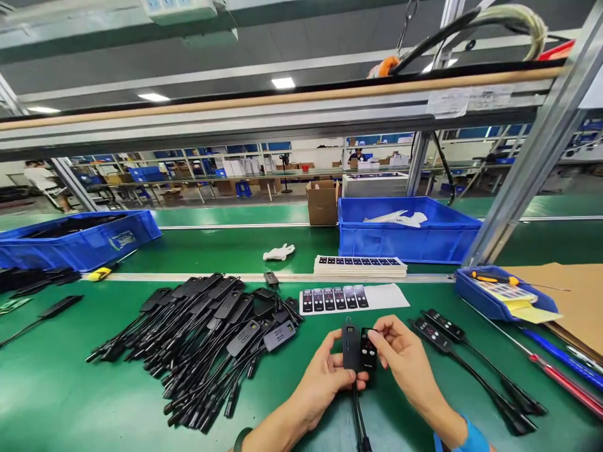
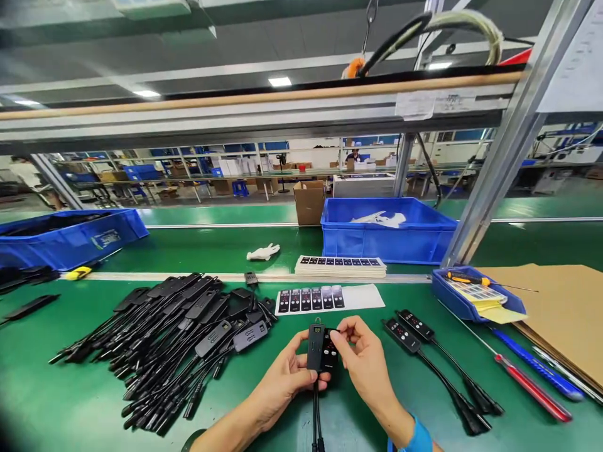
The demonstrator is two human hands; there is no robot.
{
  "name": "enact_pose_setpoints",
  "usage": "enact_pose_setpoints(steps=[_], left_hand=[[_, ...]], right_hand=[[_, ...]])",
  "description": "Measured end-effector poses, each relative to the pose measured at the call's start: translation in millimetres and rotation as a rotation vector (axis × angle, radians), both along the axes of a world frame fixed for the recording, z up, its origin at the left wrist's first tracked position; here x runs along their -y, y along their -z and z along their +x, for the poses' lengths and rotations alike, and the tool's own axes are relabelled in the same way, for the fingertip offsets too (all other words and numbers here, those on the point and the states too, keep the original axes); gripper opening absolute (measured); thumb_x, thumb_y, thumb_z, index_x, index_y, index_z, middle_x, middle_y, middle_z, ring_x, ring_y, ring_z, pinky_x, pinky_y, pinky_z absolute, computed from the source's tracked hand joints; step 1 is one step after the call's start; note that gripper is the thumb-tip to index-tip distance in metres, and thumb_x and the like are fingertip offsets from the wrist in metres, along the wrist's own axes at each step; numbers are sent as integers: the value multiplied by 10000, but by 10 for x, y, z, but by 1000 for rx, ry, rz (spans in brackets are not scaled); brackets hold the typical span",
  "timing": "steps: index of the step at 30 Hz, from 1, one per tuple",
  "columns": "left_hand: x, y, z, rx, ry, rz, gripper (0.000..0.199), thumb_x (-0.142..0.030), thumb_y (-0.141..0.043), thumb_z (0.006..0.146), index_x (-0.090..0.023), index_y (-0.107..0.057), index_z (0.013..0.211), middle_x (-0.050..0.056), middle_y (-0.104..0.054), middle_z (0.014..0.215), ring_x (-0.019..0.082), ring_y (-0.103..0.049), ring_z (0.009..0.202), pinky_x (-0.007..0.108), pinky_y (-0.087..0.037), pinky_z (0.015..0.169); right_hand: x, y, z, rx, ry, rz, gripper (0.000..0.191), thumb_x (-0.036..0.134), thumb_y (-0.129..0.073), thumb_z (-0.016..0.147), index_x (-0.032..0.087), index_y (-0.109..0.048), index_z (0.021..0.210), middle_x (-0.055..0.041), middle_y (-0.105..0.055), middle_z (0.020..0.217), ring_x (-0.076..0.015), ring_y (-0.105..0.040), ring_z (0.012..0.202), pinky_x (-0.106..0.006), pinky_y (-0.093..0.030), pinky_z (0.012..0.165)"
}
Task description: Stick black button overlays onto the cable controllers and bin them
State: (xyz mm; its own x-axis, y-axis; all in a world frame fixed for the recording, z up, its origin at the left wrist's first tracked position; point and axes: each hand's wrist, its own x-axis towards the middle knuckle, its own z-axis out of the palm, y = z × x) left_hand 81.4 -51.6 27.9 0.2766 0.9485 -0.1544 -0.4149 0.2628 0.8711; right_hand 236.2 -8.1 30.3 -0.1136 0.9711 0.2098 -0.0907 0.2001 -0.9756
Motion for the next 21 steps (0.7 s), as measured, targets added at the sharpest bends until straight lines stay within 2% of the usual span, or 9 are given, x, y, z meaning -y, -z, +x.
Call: enact_pose_setpoints(steps=[6,15,21], left_hand=[[70,-4,52,-8,59,-68,712,-165,-737,591,-160,-366,1200,91,-676,855,213,-666,767,350,-497,740],[107,13,84,9,59,-52,662,-117,-673,622,-165,-366,1206,123,-685,927,232,-679,798,356,-501,757],[109,-14,91,12,50,-59,673,-145,-693,627,-154,-360,1212,117,-682,886,235,-675,800,375,-502,771]], right_hand=[[40,-16,-30,76,-6,-14,304,454,-681,744,177,-558,771,30,-509,666,-72,-413,483,-188,-344,408],[98,-84,-29,107,-36,-66,340,492,-684,717,183,-543,742,31,-502,611,-96,-441,502,-189,-352,407],[104,-81,-23,85,-43,-80,296,439,-686,732,182,-540,744,23,-519,642,-102,-473,542,-184,-398,445]])
